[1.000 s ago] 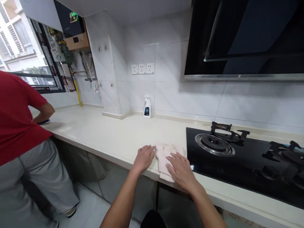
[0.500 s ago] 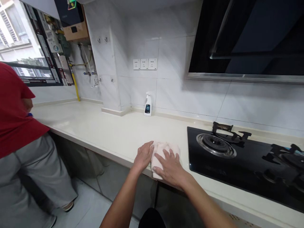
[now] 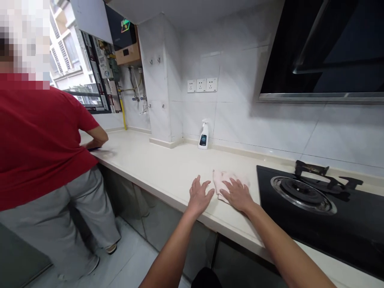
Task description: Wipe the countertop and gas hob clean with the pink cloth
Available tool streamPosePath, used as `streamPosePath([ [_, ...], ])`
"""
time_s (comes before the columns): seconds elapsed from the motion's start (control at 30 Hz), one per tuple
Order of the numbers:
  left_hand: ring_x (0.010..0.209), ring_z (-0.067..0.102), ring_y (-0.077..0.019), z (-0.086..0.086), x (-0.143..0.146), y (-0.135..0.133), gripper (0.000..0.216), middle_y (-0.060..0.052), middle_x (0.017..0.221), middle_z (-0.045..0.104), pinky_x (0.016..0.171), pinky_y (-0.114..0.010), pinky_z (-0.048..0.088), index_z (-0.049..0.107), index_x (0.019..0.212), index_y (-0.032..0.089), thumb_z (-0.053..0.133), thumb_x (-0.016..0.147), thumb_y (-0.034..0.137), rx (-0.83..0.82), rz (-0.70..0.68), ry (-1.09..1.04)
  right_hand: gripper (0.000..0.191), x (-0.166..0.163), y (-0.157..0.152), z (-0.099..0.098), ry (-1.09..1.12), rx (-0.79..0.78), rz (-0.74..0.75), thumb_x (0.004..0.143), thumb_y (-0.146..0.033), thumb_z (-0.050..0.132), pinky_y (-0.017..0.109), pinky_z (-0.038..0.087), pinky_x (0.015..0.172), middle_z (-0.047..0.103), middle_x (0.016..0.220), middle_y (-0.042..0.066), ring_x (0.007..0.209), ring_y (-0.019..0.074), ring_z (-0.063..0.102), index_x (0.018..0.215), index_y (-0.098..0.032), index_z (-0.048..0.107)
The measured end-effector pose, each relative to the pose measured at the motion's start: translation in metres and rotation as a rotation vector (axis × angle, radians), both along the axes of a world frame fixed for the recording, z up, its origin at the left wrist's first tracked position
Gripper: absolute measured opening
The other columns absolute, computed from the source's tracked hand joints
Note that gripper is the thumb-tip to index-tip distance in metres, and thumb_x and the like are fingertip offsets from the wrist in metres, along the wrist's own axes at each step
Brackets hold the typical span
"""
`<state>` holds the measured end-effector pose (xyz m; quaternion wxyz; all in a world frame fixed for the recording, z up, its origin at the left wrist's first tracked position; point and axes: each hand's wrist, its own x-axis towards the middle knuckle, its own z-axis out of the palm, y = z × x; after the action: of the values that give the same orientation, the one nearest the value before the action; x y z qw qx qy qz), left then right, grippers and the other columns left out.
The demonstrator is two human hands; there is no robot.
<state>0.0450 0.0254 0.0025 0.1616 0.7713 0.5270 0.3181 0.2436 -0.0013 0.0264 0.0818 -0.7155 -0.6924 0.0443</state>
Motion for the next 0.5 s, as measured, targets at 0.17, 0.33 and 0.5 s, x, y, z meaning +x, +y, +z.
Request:
streamPosePath([
  [0.17,0.164,0.023,-0.0337,0.006,-0.002,-0.002,0.047,-0.01,0.177,0.03,0.13,-0.058,0.026,0.063,0.147,0.03,0.053,0.105,0.051,-0.003,-0.055,0.049,0.07,-0.005,-0.042,-0.013,-0.014,0.028,0.006,0.108,-0.062,0.034,0.065,0.014,0.128,0.024,0.177,0.015,0.164,0.043,0.014,0.168,-0.025,0.036],
  [0.33,0.163,0.025,-0.035,0.009,-0.003,-0.001,0.048,-0.01,0.175,0.035,0.13,-0.059,0.026,0.064,0.145,0.029,0.059,0.102,0.051,0.005,-0.086,0.074,0.058,-0.014,-0.087,-0.016,0.136,0.262,0.154,0.107,-0.055,0.042,0.063,0.023,0.129,0.041,0.17,0.015,0.159,0.0378,0.033,0.154,-0.024,0.057],
  [0.5,0.161,0.031,-0.0318,0.007,-0.004,-0.001,0.045,-0.01,0.172,0.039,0.129,-0.057,0.03,0.065,0.142,0.028,0.063,0.1,0.042,0.109,-0.096,0.045,0.031,-0.022,-0.15,-0.047,0.54,0.732,0.286,0.107,-0.029,0.044,0.039,0.059,0.102,0.072,0.126,0.01,0.12,0.0232,0.068,0.12,-0.026,0.071],
])
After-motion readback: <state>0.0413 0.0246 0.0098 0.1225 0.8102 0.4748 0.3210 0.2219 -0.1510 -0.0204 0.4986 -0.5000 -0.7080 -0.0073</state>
